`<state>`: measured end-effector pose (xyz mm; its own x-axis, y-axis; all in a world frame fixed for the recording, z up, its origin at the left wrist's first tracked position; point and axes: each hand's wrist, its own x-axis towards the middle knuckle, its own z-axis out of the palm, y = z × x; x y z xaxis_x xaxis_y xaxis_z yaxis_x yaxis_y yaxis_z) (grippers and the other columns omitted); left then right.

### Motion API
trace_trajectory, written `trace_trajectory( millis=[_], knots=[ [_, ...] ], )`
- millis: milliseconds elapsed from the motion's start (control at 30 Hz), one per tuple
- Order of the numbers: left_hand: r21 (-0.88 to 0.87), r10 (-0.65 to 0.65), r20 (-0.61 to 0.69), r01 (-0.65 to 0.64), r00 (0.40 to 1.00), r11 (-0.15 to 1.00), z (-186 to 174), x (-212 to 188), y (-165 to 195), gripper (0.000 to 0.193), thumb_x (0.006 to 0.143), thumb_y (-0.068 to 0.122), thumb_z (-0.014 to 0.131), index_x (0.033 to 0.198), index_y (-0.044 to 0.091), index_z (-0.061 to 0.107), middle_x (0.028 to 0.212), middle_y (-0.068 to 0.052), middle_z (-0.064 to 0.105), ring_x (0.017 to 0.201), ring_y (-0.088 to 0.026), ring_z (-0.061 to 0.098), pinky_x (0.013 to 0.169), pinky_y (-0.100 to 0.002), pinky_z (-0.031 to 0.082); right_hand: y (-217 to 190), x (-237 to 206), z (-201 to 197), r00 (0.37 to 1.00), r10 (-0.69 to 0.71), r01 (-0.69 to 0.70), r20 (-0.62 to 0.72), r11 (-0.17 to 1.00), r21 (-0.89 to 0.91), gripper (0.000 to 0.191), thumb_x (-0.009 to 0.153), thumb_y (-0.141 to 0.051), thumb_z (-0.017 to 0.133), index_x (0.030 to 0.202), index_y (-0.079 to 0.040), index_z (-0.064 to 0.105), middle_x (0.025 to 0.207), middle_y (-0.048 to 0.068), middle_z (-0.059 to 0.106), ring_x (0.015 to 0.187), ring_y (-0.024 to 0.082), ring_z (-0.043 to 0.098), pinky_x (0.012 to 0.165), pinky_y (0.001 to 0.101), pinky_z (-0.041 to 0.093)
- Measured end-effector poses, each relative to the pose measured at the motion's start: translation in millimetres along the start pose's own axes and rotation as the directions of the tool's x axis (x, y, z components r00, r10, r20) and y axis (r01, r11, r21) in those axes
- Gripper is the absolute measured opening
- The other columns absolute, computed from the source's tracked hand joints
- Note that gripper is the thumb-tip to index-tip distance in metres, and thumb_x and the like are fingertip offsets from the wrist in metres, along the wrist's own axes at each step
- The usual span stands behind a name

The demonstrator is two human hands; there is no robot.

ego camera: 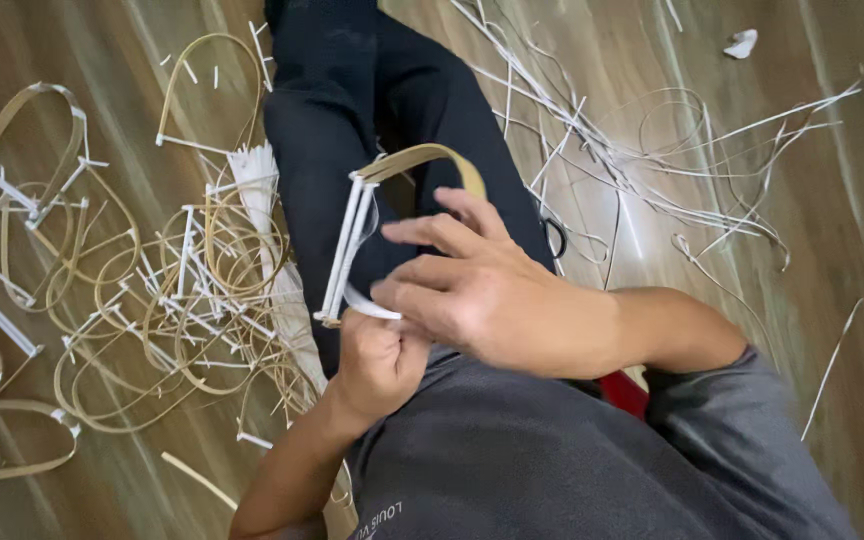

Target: The person sits on the floor and weaves white plastic strips through a curved bamboo frame. They repeatedly pull strips through the frame, tighten them, and trim excess with scissors. The process continues with multiple strips being added to the same frame.

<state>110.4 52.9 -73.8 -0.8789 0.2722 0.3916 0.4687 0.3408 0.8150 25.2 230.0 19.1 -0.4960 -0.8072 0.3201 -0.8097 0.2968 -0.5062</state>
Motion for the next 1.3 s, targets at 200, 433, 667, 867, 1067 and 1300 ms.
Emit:
trace_trajectory(
  millis=[200,433,667,867,1067,1300],
  knots=[
    [-0.283,-0.303,-0.131,0.257,0.944,0.924,-17.1,16.5,-26.6,0.004,0.099,0.006,0.059,0.098,0.003,0.062,0.086,-0.009,0.063,0.077,-0.02,0.062,0.07,-0.031,0.05,-16.8,9.7,8.1,0.967,-0.185,0.226,-0.177,0.942,0.248,0.033,0.093,-0.008,0.069,0.125,0.002,0.069,0.095,0.012,0.069,0.114,0.034,0.067,0.109,0.0467,0.047],
    [-0.715,-0.597,-0.172,0.317,0.784,0.623,-47.5,5.7,-37.9,0.017,0.107,0.009,0.056,0.091,0.003,0.055,0.072,-0.004,0.059,0.058,-0.005,0.047,0.054,-0.02,0.035,-4.6,-10.3,25.6,0.955,-0.251,0.289,-0.159,0.91,0.298,0.028,0.091,-0.007,0.07,0.116,0.006,0.067,0.075,0.007,0.05,0.078,0.026,0.059,0.109,0.0438,0.053],
    [-0.572,-0.512,-0.19,0.33,0.838,0.751,-39.2,5.9,-23.4,0.017,0.107,0.007,0.055,0.091,0.001,0.055,0.075,-0.003,0.059,0.065,-0.006,0.05,0.06,-0.021,0.039,41.2,-9.7,40.7,0.959,-0.252,0.279,-0.132,0.924,0.262,0.022,0.09,-0.008,0.07,0.109,0.003,0.068,0.072,0.007,0.052,0.073,0.028,0.059,0.092,0.0438,0.053],
    [-0.452,-0.436,-0.133,0.337,0.89,0.826,-29.4,-3.8,-22.1,0.014,0.101,0.005,0.061,0.088,0.002,0.057,0.073,-0.001,0.06,0.064,-0.004,0.051,0.058,-0.021,0.042,63.9,-21.0,57.9,0.98,-0.201,0.188,0.013,0.936,0.298,0.017,0.092,-0.012,0.069,0.104,0.0,0.069,0.072,0.01,0.055,0.072,0.029,0.061,0.074,0.0413,0.049],
    [-0.409,-0.381,-0.432,0.199,0.818,0.89,-40.7,10.7,-44.9,0.021,0.105,0.004,0.063,0.086,0.007,0.057,0.071,-0.001,0.058,0.06,-0.007,0.053,0.052,-0.023,0.043,56.2,-24.5,50.8,0.967,-0.113,0.086,0.229,0.989,0.122,0.034,0.083,-0.014,0.07,0.114,-0.002,0.07,0.085,0.013,0.065,0.085,0.029,0.065,0.073,0.0444,0.049],
    [-0.509,-0.423,-0.649,0.053,0.632,0.859,-107.5,10.5,-61.0,0.024,0.107,0.008,0.062,0.086,0.009,0.052,0.065,-0.001,0.051,0.049,-0.008,0.045,0.039,-0.022,0.034,46.4,-93.6,-67.6,0.785,0.44,-0.348,0.436,0.895,-0.277,0.084,0.07,-0.042,0.074,0.147,-0.018,0.051,0.128,0.015,0.068,0.122,0.033,0.061,0.102,0.0474,0.046]
  ],
)
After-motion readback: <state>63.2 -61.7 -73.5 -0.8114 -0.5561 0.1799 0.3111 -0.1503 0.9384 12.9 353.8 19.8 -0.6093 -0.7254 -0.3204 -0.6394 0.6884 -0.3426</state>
